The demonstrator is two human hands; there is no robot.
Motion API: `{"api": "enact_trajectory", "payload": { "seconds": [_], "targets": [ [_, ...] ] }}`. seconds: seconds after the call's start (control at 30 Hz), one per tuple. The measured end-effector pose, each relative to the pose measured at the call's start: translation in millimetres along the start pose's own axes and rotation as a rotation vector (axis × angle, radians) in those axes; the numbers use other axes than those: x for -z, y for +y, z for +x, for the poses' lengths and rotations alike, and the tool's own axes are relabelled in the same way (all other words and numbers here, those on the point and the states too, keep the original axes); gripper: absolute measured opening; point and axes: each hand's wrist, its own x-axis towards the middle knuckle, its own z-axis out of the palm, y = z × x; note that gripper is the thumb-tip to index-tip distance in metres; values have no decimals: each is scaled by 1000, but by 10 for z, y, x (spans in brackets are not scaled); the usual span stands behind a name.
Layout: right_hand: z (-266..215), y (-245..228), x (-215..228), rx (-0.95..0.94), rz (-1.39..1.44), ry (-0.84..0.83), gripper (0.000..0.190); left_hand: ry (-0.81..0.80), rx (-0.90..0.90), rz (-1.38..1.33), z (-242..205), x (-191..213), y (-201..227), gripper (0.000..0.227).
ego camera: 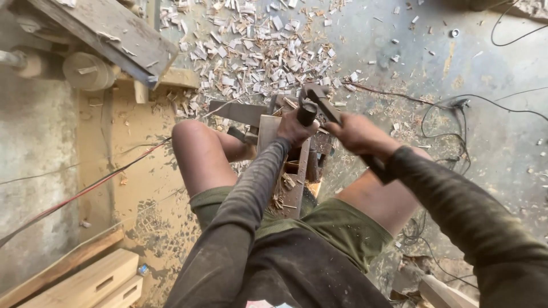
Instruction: Chiseling and hammering a wooden furniture frame to refine a slot or groove.
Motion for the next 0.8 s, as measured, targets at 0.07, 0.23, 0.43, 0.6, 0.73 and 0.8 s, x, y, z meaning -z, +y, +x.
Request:
{"api": "enact_trajectory", "payload": {
  "seconds": [0.07, 0.23, 0.43, 0.6, 0.73, 0.8],
  "targets": [
    [-111, 29, 253, -21, 125, 41, 45, -6, -27, 42, 88, 167, 72, 31],
    [-315, 346, 830, 218, 654, 430, 35, -10, 62, 49, -11, 130, 94, 32],
    [829, 600, -54, 671, 699, 945, 43, -35, 56, 6, -17, 110, 74, 31],
    [-232, 116, 213, 2, 339, 85, 37, -87, 82, 19, 4, 335, 312, 31],
    [-304, 244, 621, 246, 694, 388, 36, -57, 71, 5, -65, 164, -18, 32],
    [-112, 286, 741, 511, 983, 733, 29, -59, 85, 21, -7, 208, 88, 30]
  ]
}}
